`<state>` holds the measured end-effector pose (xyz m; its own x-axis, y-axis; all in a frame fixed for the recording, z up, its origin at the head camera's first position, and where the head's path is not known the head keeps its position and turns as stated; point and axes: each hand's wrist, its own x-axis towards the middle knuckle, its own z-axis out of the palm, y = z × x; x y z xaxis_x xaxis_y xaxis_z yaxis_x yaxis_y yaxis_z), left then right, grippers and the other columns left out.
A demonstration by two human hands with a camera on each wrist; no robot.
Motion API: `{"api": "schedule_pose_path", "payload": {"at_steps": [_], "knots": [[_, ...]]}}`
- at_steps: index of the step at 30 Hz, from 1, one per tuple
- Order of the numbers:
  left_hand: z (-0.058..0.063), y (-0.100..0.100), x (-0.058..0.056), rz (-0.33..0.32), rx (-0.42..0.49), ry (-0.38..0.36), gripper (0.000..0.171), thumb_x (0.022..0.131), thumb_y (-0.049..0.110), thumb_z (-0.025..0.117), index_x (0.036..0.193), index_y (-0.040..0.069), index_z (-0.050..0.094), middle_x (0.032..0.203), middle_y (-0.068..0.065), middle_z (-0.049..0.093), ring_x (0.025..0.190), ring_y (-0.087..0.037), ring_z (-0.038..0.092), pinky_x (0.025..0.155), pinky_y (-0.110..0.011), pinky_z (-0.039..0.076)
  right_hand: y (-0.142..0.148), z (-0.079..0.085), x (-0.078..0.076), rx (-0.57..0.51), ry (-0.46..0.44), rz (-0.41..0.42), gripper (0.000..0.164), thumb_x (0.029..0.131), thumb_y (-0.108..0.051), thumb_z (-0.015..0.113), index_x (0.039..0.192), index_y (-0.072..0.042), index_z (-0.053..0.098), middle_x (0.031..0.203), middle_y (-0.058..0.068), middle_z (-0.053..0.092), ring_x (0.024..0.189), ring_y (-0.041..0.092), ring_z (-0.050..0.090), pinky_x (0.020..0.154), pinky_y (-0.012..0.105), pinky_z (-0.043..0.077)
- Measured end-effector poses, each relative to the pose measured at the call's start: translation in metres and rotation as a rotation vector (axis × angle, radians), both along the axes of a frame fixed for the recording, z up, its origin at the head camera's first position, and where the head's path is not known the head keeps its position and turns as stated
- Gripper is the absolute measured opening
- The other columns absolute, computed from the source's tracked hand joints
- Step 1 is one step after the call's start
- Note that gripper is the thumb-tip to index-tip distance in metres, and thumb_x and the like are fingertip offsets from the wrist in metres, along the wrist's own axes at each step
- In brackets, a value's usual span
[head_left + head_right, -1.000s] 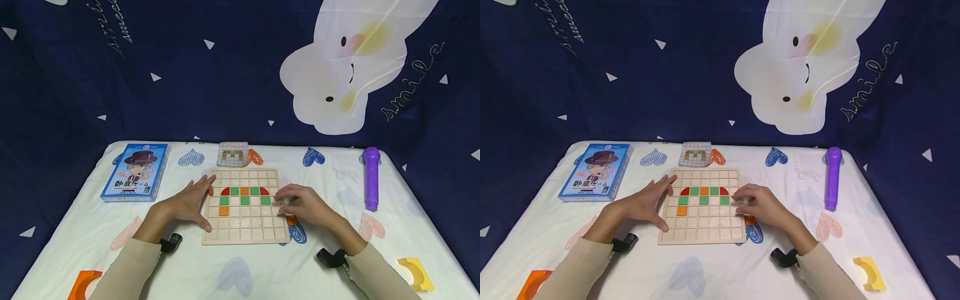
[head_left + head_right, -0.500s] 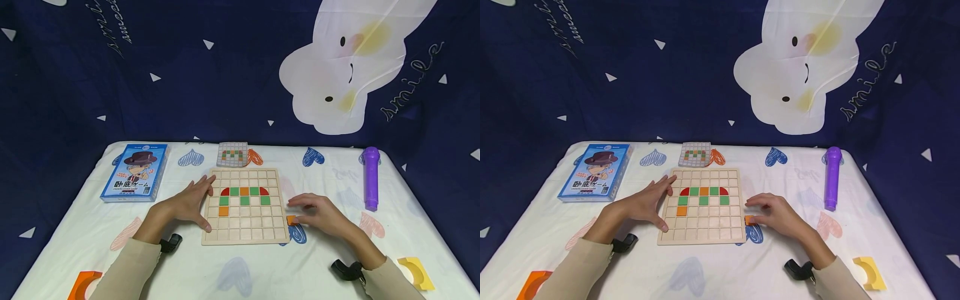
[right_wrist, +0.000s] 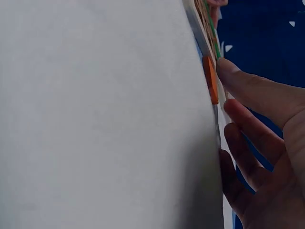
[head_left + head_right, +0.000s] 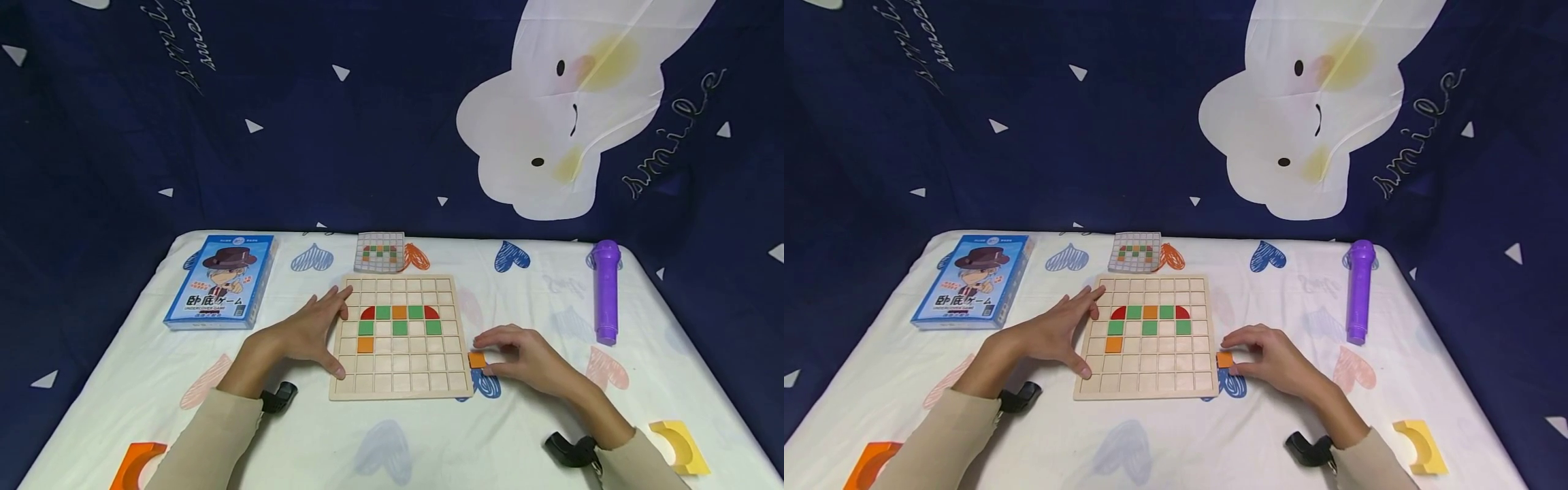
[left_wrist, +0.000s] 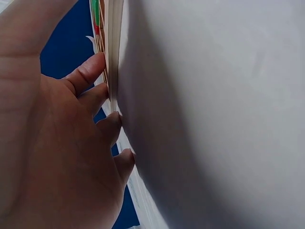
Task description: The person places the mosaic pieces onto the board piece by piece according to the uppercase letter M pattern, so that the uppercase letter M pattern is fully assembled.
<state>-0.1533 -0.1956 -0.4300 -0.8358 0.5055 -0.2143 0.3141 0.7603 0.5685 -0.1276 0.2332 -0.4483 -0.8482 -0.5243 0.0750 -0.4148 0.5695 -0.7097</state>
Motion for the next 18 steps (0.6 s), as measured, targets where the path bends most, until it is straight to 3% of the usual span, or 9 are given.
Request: {"api": "schedule_pose_path", "payload": {"at_steps": [12,18], "knots": [[0.0005,-0.0001,-0.0004,-0.002,0.002,-0.001,0.144,0.052,0.052,0.098,0.160,0.001,0.017,0.125,-0.003,0.056,0.161,-0.042,0.006,0.128,-0.068,0.006,-0.0034,-0.0036,-0.0013,0.027,0.009,0.022,0.034,0.079,-0.024,0.087,0.112,-0.025,0.077,0.114,-0.008,0.077,0.111,0.007,0.066,0.100,0.015,0.049],[-0.0001,0.0004,-0.0005,0.000,-0.009,0.002,0.145,0.052,0.052,0.098,0.160,0.002,0.016,0.123,-0.002,0.056,0.161,-0.042,0.006,0.129,-0.067,0.007,-0.0039,-0.0024,-0.0016,0.045,-0.008,0.017,0.031,0.080,-0.021,0.086,0.109,-0.025,0.077,0.109,-0.011,0.077,0.106,0.005,0.066,0.097,0.017,0.051]]}}
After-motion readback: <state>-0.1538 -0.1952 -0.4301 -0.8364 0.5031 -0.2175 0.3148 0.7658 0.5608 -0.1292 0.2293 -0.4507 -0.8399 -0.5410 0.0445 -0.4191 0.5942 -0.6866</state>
